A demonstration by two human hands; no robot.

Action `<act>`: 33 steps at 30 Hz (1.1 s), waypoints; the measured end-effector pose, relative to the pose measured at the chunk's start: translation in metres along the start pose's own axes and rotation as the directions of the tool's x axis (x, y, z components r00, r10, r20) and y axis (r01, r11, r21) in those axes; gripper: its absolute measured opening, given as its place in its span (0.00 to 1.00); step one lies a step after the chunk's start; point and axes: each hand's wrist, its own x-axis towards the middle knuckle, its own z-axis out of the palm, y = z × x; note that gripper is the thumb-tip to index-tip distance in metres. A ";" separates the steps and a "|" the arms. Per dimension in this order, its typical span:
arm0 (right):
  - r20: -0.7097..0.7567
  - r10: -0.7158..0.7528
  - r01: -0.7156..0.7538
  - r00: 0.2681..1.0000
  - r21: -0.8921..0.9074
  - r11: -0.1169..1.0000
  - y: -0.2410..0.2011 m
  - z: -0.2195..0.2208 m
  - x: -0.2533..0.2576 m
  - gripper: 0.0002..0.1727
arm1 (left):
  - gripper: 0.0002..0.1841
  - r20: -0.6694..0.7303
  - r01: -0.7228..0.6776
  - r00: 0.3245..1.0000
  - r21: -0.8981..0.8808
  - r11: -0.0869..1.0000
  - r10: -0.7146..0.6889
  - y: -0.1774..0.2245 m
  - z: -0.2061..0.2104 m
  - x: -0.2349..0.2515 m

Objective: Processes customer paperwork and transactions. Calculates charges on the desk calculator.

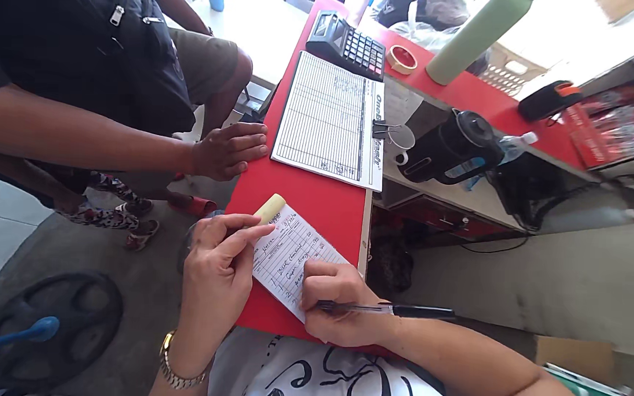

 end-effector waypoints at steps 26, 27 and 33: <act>0.005 0.033 -0.033 0.999 0.000 0.999 -0.001 0.000 0.002 0.06 | 0.13 0.004 0.001 1.000 -0.009 1.000 -0.001 -0.001 -0.001 0.002; -0.002 0.039 -0.039 0.999 -0.004 0.999 -0.002 0.001 0.002 0.05 | 0.13 0.004 0.002 1.000 -0.011 1.000 -0.002 -0.001 -0.001 0.001; -0.021 0.038 -0.038 0.999 -0.006 0.999 -0.002 0.001 0.000 0.06 | 0.13 0.002 -0.004 1.000 0.001 1.000 0.004 0.000 0.000 0.001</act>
